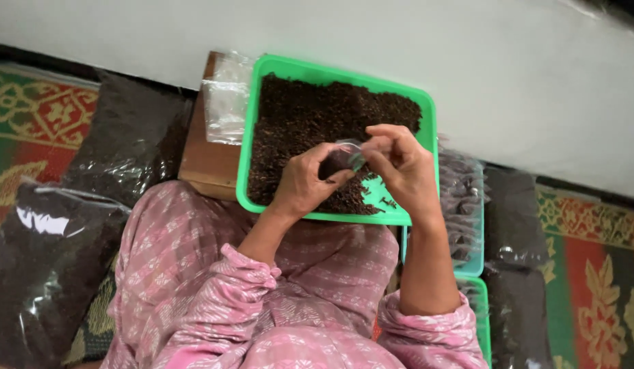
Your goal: The person fills small plastic bags with cloves from a green tray by hand, then places the filled bags into a larger container.
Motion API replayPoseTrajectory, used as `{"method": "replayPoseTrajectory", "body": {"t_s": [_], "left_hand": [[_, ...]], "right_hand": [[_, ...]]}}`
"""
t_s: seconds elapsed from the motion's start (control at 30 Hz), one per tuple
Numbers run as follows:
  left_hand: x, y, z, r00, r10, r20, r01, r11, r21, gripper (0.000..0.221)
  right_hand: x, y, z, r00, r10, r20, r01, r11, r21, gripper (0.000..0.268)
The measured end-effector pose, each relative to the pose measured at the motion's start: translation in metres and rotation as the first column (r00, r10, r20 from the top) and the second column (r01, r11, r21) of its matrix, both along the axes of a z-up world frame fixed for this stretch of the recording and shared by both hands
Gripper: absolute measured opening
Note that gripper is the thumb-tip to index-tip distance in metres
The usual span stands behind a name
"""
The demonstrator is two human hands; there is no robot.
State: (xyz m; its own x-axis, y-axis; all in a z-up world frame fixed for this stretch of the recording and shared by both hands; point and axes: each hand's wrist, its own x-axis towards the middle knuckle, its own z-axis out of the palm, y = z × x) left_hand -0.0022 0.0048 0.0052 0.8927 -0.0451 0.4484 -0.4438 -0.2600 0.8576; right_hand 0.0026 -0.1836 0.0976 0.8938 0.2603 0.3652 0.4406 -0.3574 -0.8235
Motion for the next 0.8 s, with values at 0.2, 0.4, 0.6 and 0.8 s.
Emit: {"method": "replayPoseTrajectory", "body": {"t_s": [0.2,0.4,0.6,0.8], "left_hand": [[-0.006,0.006,0.022,0.996,-0.032,0.079,0.041,0.993,-0.11,0.006],[-0.016,-0.005,0.041,0.988,0.009,0.157,-0.005,1.0,-0.027,0.004],[-0.032,-0.017,0.037,0.955,-0.028,0.295,-0.01,0.992,0.126,0.023],[-0.04,-0.012,0.021,0.959,-0.036,0.28,0.0,0.992,0.129,0.019]], "right_hand": [[-0.013,0.01,-0.008,0.993,-0.07,0.096,0.078,0.994,-0.08,0.025],[-0.019,0.002,-0.022,0.987,-0.002,0.163,0.018,0.995,-0.093,0.022],[-0.027,-0.039,-0.011,0.977,-0.113,0.182,0.126,0.99,-0.059,0.018],[-0.071,-0.178,-0.001,0.878,-0.454,0.152,0.478,0.846,-0.234,0.008]]}}
